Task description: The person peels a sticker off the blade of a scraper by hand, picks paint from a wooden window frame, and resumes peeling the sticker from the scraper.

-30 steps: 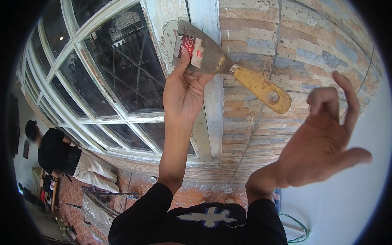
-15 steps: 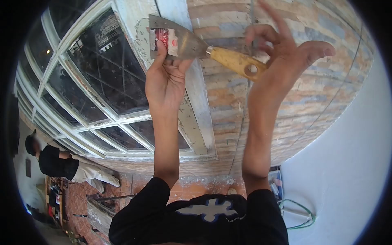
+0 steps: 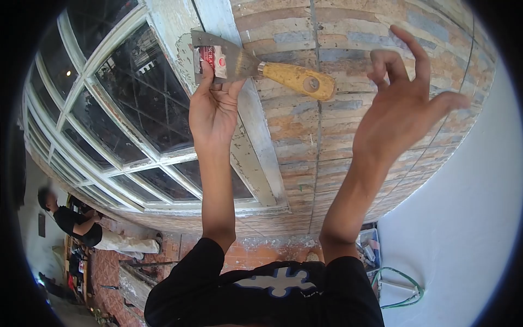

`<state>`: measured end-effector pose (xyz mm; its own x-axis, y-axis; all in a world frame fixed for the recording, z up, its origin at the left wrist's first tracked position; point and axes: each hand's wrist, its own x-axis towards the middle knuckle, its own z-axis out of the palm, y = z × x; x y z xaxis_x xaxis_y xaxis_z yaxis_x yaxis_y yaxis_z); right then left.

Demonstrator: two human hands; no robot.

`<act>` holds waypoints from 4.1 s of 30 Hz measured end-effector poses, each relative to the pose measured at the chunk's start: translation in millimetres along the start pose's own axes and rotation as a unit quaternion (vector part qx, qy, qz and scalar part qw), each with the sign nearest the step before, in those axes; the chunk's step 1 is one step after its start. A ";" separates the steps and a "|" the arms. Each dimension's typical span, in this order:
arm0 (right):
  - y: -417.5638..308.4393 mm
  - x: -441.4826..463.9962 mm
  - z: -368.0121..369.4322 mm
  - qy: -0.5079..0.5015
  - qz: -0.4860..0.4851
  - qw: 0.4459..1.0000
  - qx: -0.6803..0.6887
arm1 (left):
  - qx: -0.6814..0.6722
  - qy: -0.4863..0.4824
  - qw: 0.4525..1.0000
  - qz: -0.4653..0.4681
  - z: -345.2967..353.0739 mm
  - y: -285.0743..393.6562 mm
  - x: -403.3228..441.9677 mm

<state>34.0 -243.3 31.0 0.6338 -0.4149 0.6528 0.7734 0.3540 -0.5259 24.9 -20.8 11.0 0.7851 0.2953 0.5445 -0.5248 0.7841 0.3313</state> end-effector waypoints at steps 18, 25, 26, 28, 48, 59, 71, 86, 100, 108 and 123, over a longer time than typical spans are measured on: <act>4.3 -45.3 17.8 -0.227 0.049 0.957 -0.172 | 0.070 0.019 0.997 0.019 -10.8 0.5 -4.6; 21.7 -71.7 13.2 -0.382 0.196 0.878 -0.211 | 0.181 0.016 0.980 0.077 -13.2 14.5 -9.4; 25.0 -80.0 16.0 -0.396 0.223 0.876 -0.160 | 0.204 0.033 0.975 0.085 -14.9 17.0 -11.3; 37.0 -97.9 21.7 -0.404 0.262 0.873 -0.073 | 0.253 0.069 0.960 0.095 -7.8 15.9 -15.2; 83.3 -151.5 70.9 -0.308 0.124 0.939 -0.093 | 0.261 -0.072 0.963 0.005 -27.5 18.0 -16.8; 84.0 -172.5 91.5 -0.262 0.149 0.952 -0.048 | 0.344 -0.069 0.935 0.048 -36.2 30.2 -9.6; 81.4 -183.2 94.4 -0.237 0.160 0.958 -0.024 | 0.284 -0.107 0.953 0.006 -40.4 33.2 -16.6; 58.0 -150.5 73.9 -0.247 0.131 0.947 -0.159 | 0.224 -0.079 0.971 0.034 -24.5 10.3 -10.0; 69.1 -110.1 54.8 -0.318 0.157 0.928 -0.118 | 0.272 -0.020 0.958 0.088 -20.6 -9.4 -6.4; 90.3 -131.6 69.6 -0.302 0.151 0.941 -0.001 | 0.348 0.005 0.932 0.104 -24.0 5.8 -6.4; 86.6 -115.0 44.5 -0.301 0.076 0.950 -0.037 | 0.320 -0.040 0.942 0.097 -14.8 -18.4 -12.7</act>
<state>27.5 -127.7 -65.4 0.6329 0.1983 0.7485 0.6869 0.3024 -0.6609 29.5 -30.9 -13.5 0.6396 0.3373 0.6907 -0.7671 0.2220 0.6019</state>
